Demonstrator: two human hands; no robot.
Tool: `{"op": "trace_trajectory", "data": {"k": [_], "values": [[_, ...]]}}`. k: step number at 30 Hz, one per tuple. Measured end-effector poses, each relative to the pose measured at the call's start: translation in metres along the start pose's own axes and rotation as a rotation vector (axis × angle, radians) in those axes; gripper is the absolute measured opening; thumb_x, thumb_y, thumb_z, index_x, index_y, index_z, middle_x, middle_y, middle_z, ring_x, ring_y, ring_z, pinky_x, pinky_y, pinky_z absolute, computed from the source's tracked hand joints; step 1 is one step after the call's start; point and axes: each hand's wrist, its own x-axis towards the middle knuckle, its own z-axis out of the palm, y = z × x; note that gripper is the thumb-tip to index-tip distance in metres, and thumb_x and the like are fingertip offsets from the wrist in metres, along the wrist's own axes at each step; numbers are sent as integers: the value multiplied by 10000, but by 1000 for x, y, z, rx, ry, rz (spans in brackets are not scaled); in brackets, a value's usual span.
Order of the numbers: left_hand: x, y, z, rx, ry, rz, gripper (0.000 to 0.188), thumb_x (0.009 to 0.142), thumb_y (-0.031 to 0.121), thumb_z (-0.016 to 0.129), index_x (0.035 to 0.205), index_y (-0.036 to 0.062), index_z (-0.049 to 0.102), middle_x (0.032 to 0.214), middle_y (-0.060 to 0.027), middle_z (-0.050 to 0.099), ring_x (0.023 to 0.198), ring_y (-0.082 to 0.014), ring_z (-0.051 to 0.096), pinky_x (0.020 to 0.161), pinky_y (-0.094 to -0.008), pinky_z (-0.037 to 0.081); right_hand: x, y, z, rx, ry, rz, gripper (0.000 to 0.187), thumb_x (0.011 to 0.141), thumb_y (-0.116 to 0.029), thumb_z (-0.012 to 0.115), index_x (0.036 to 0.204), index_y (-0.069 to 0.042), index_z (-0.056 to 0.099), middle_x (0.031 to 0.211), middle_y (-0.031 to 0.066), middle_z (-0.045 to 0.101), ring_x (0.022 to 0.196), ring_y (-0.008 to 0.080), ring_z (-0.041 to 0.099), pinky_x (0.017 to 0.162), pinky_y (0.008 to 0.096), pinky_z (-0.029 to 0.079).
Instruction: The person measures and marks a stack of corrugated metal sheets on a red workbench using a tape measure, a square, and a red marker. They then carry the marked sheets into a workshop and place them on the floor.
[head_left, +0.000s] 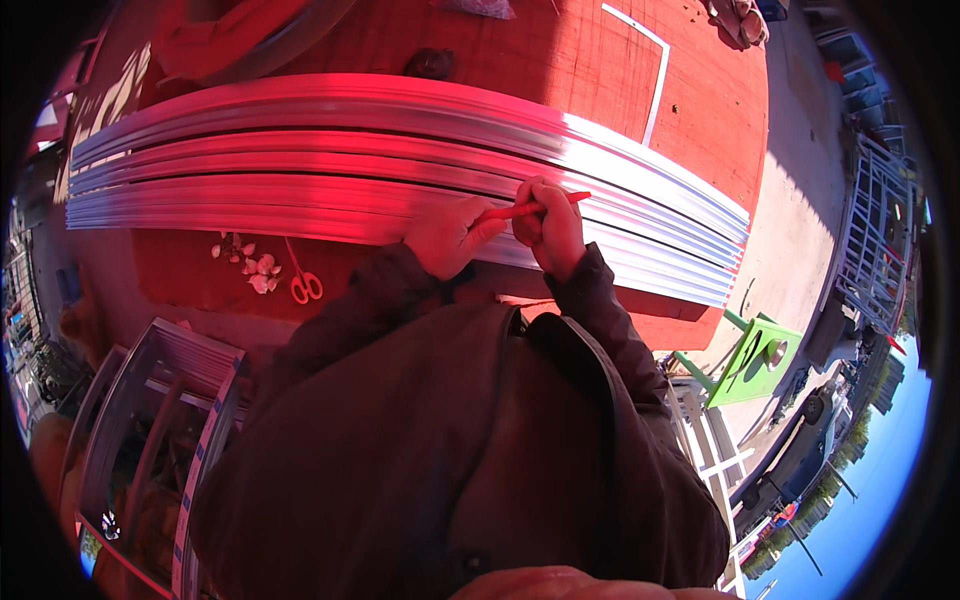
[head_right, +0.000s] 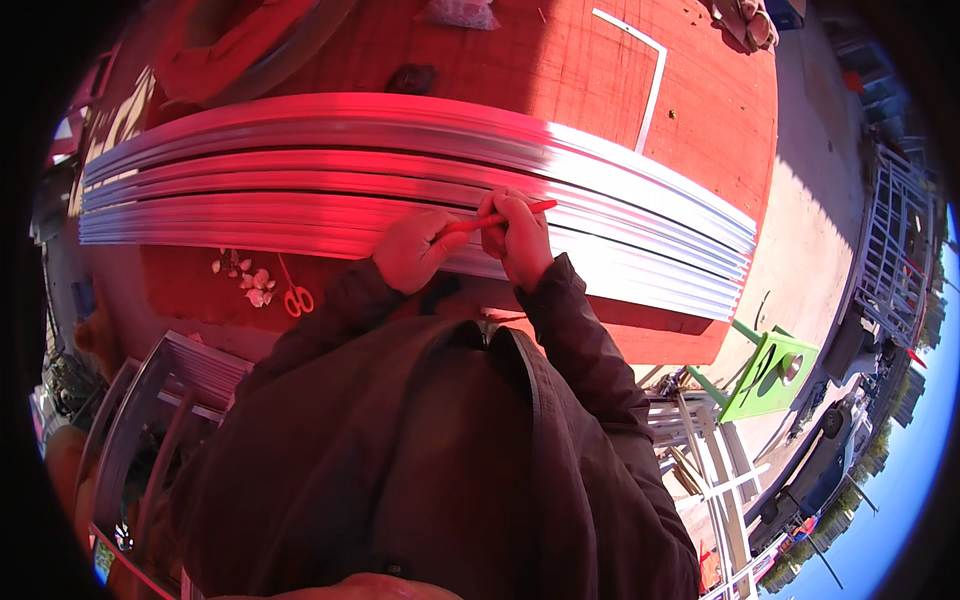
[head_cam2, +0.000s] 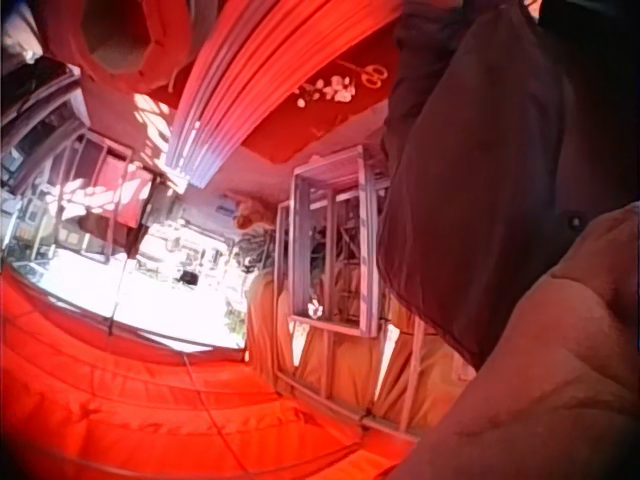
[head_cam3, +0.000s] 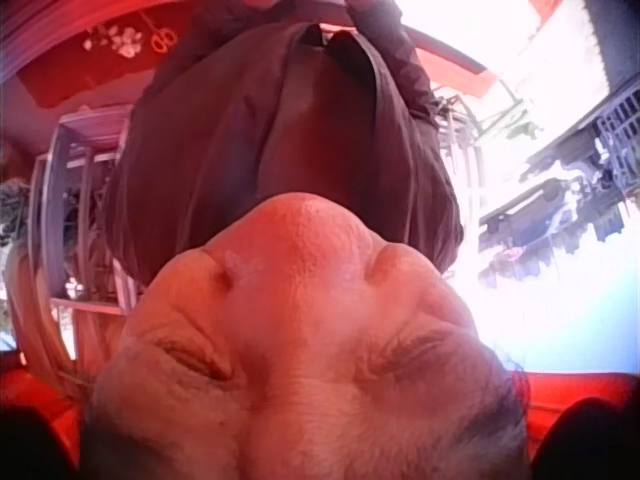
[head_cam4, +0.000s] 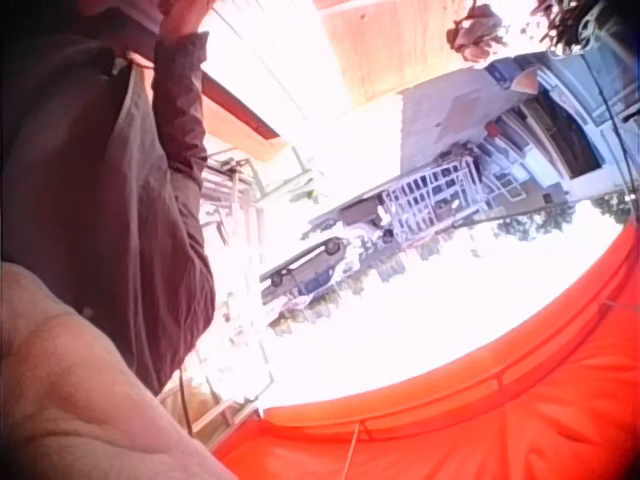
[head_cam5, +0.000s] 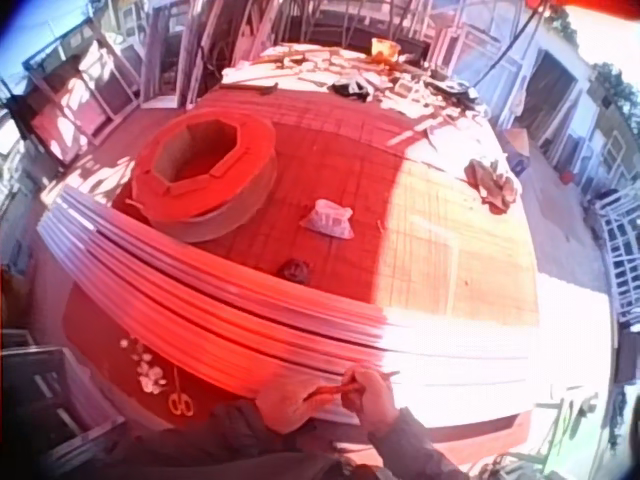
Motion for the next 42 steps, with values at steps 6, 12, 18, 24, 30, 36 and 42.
{"op": "trace_trajectory", "data": {"k": [6, 12, 18, 24, 30, 36, 42], "values": [[8, -14, -19, -938, -383, -488, 361, 993, 410, 527, 874, 71, 569, 585, 48, 395, 476, -72, 343, 450, -241, 303, 15, -1, 11, -74, -32, 23, 241, 908, -147, 377, 761, -15, 514, 528, 45, 418, 417, 103, 315, 407, 264, 245], [11, -20, -21, -1469, -576, -689, 360, 987, 432, 530, 878, 90, 550, 583, 70, 338, 471, -50, 300, 431, -206, 263, 27, -6, 12, -212, -152, -20, 236, 900, -138, 374, 770, -15, 529, 559, 38, 454, 437, 92, 332, 426, 252, 264], [32, -28, -17, -300, -7, -87, 299, 950, 310, 590, 1029, 27, 646, 760, -51, 602, 712, -221, 588, 672, -328, 481, 54, 4, 7, -104, -12, 36, 262, 957, -196, 372, 793, -44, 507, 546, 29, 416, 453, 100, 334, 439, 268, 273], [53, -41, -32, 126, 573, 208, 415, 864, 162, 696, 1243, 59, 562, 874, -82, 599, 741, -207, 588, 717, -303, 484, 101, -17, 4, 2, 17, 31, 320, 1007, -348, 449, 1084, -58, 559, 745, 39, 543, 632, 148, 501, 553, 275, 394], [-45, -80, -17, -439, 729, -98, 303, 891, 157, 689, 1149, 52, 571, 837, 10, 560, 699, -82, 523, 641, -230, 447, 66, 15, 2, -417, -4, -208, 385, 938, -243, 618, 1268, -60, 538, 1182, 78, 614, 1064, 187, 597, 859, 345, 496], [-118, -120, -15, -778, 963, -527, 229, 885, 244, 703, 970, 59, 598, 740, 29, 569, 603, -62, 521, 538, -227, 437, -2, 93, -37, -1595, -147, -682, 399, 747, -198, 726, 1125, -109, 638, 1133, 93, 614, 1086, 327, 549, 950, 470, 410], [-131, -144, -14, -846, 1074, -538, 253, 895, 278, 694, 971, 61, 587, 773, 7, 584, 598, -75, 538, 507, -226, 443, -22, 96, -36, -1726, 14, -597, 611, 722, -289, 747, 1280, -138, 550, 1231, 119, 544, 1181, 342, 477, 1011, 493, 351]]}}
